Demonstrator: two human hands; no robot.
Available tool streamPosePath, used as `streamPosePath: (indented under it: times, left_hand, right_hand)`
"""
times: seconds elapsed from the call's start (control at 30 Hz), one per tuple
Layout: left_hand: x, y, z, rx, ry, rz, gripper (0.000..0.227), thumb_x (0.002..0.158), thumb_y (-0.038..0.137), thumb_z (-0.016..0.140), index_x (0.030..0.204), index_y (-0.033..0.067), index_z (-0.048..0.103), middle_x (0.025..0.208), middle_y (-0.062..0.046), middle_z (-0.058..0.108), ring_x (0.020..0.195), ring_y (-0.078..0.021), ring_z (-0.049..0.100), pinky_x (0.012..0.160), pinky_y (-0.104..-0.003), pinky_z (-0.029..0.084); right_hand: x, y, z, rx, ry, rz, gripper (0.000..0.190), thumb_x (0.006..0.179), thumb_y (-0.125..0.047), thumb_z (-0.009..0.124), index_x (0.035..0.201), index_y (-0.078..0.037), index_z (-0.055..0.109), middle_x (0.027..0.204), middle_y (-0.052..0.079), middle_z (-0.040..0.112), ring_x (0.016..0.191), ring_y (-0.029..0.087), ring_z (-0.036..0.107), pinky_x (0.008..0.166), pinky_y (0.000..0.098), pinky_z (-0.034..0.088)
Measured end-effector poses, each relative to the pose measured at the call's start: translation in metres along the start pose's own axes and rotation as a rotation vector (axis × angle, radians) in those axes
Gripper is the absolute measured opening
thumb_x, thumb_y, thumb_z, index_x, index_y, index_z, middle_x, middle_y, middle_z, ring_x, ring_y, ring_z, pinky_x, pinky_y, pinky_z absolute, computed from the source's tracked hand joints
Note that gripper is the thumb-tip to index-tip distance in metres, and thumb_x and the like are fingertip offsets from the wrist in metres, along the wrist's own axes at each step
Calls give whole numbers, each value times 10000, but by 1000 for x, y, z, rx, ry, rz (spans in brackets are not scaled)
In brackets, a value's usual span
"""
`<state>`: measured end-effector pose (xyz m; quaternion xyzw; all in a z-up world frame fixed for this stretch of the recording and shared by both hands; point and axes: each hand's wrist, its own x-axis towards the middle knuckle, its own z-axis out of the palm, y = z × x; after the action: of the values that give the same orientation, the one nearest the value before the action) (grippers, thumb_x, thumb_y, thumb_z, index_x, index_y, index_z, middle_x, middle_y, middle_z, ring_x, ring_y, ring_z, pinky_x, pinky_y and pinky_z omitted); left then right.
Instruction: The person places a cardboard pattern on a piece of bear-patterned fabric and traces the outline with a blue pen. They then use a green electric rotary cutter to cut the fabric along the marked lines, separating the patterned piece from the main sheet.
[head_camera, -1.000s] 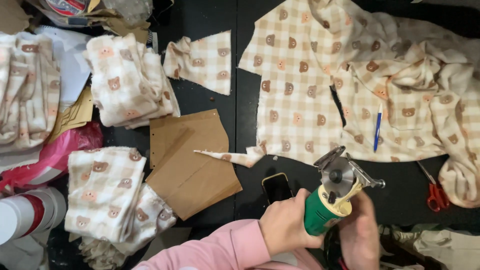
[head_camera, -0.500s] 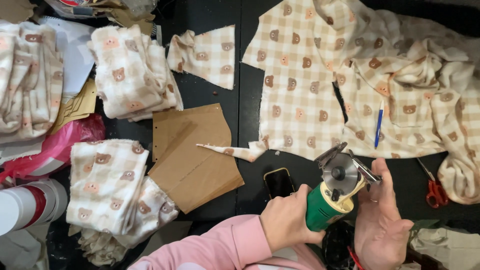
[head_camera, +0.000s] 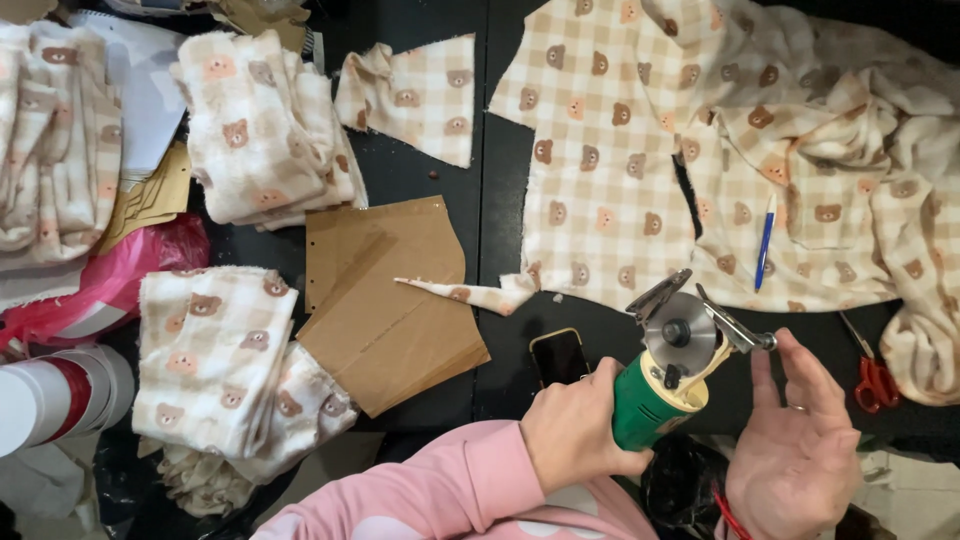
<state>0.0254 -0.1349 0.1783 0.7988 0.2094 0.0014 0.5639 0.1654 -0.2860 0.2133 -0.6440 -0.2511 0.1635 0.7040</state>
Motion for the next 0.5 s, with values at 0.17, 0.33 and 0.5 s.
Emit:
streamPosePath:
  times: [0.17,0.33,0.5]
  left_hand:
    - [2,0,0,20,-6,-18,815,680,491,822,1214,-17,474,884,-207,712,739,-404,727,639,-469,601]
    - [1,2,1,67,-12,-24,804,679,492,826,1195,-16,475,871,-207,711,704,-405,720,605,-478,593]
    - [-1,1,3,70,7,2,761,691,479,821,1168,-10,486,851,-195,712,693,-393,720,601,-465,593]
  right_hand:
    - [-1,7,-8,-23,27,-58,634,1177,-490,385,1462,63,509,1502,164,490,1479,274,420,1293,523,286]
    - [3,11,-7,-11,13,-85,601,1202,-441,386,1435,93,534,1476,147,487,1451,295,442,1265,488,339]
    - [2,13,-11,-19,24,-100,577,1229,-394,370,1411,126,543,1462,158,493,1418,310,465,1242,482,373]
